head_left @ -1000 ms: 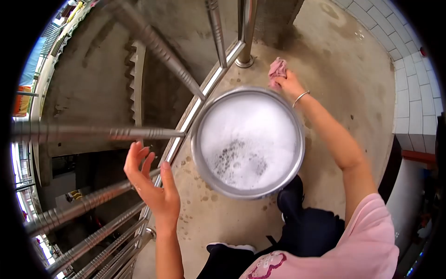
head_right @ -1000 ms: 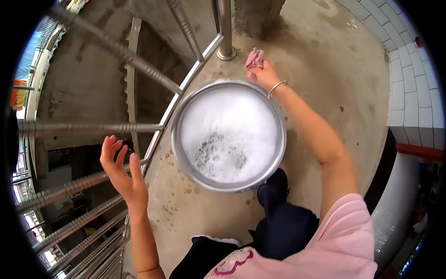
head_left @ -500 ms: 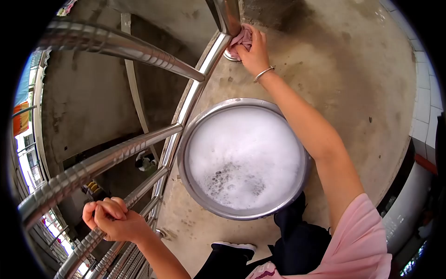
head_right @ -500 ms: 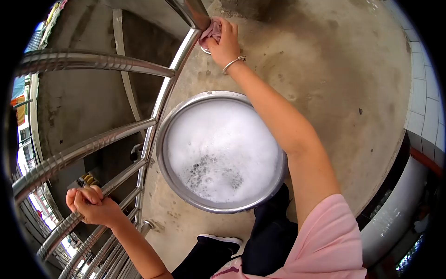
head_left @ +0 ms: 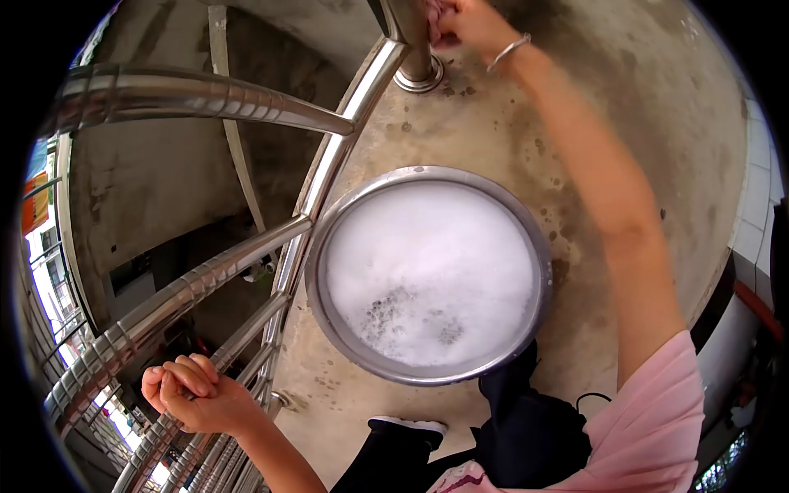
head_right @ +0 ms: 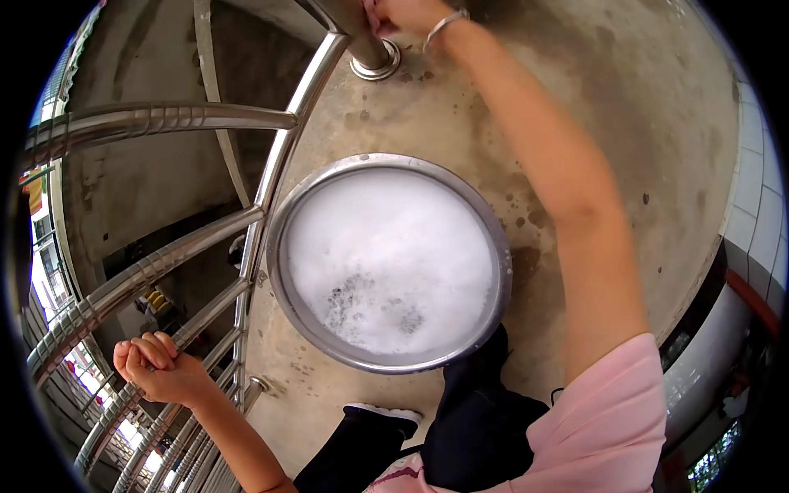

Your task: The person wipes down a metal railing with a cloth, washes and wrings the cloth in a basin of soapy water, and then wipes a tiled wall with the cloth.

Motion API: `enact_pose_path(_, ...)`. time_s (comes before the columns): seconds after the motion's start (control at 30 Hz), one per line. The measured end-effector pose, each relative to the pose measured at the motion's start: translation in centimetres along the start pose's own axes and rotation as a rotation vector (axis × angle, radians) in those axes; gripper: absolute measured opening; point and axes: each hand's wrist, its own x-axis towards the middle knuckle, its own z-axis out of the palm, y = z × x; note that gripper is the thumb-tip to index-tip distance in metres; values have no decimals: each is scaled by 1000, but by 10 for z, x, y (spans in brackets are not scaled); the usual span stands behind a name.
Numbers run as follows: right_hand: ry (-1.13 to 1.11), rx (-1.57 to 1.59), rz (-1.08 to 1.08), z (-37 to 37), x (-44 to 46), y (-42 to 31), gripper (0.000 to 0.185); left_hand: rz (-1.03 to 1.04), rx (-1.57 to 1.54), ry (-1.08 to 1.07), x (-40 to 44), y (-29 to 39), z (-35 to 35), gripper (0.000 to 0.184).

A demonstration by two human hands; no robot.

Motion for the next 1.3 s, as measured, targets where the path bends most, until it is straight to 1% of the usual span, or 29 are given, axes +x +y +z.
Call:
enact_pose_path(0.03, -128, 120, -104, -1, 4, -6, 35, -14, 10, 3, 0, 1, -1, 11)
enact_pose_path(0.07, -178, 354, -87, 0, 14, -5, 31, -17, 19, -2, 1, 2, -3, 11)
enact_pose_path(0.13, -158, 16, -98, -9, 21, 0, 25, -11, 1, -20, 2, 0, -3, 11)
enact_pose_path(0.2, -77, 70, 16, -11, 40, 55, 20, -12, -4, -21, 4, 0, -4, 11)
enact_pose_path(0.23, -19, -117, 137, -9, 33, 61, 20, -14, -10, -24, 5, -1, -5, 11)
enact_pose_path(0.27, -23, -111, 139, -16, 36, 82, 20, -12, -2, -23, 6, 0, -6, 11)
enact_pose_path(0.3, -33, -218, 132, -30, 44, 121, 19, -15, -17, -49, 6, 0, -6, 11)
enact_pose_path(0.33, -44, -324, 129, -35, 47, 144, 24, -22, -29, -74, 6, 0, -7, 11)
enact_pose_path(0.37, 59, -373, 64, -24, 38, 141, 14, -29, -21, -68, 5, 1, -7, 11)
enact_pose_path(0.4, 53, -375, 67, -17, 31, 136, 14, -16, -18, -46, 4, 0, -4, 11)
enact_pose_path(0.47, 271, -1006, -416, -7, 17, 125, 11, -3, -20, -22, 4, 0, -3, 11)
enact_pose_path(0.5, 271, -1010, -425, -2, 10, 115, 11, -12, -43, -44, 5, 0, -5, 11)
enact_pose_path(0.57, 260, -1156, -67, 12, -8, 101, 8, -16, -67, -64, 5, -1, -6, 11)
enact_pose_path(0.6, 256, -1155, -67, 21, -19, 97, 8, -14, -66, -68, 5, 0, -4, 11)
enact_pose_path(0.67, 240, -1350, -90, 32, -37, 93, 9, -16, -65, -76, 3, 0, -4, 11)
enact_pose_path(0.7, 242, -1352, -87, 32, -36, 103, 9, -10, -63, -69, 4, 0, -4, 11)
enact_pose_path(0.77, 71, -1306, -277, 31, -30, 133, 12, -7, -66, -66, 4, -1, -4, 11)
enact_pose_path(0.87, 24, -1364, -255, 70, -43, 90, 17, -4, -71, -71, 5, -2, -6, 11)
enact_pose_path(0.9, 99, -1441, -400, 81, -37, 90, 22, -10, -73, -78, 6, -2, -7, 11)
enact_pose_path(0.93, 99, -1432, -400, 88, -25, 96, 22, -18, -73, -86, 6, -2, -8, 10)
enact_pose_path(1.0, 82, -1865, -772, 95, 7, 109, 18, -17, -66, -89, 6, -3, -7, 10)
enact_pose_path(1.03, 80, -1859, -772, 99, 16, 111, 18, -19, -68, -87, 6, -3, -8, 9)
enact_pose_path(1.07, -128, -2081, -719, 103, 25, 112, 14, -17, -64, -86, 6, -3, -11, 9)
enact_pose_path(1.1, -347, -2289, -653, 105, 34, 114, 17, -25, -82, -141, 6, -4, -14, 11)
enact_pose_path(1.13, -242, -2331, -587, 109, 38, 118, 10, -34, -97, -193, 6, -4, -17, 14)
enact_pose_path(1.2, -250, -2334, -553, 107, 47, 120, 11, -32, -86, -189, 6, -3, -17, 14)
enact_pose_path(1.3, -220, -2291, -632, 110, 60, 120, 11, -32, -75, -210, 7, -3, -16, 14)
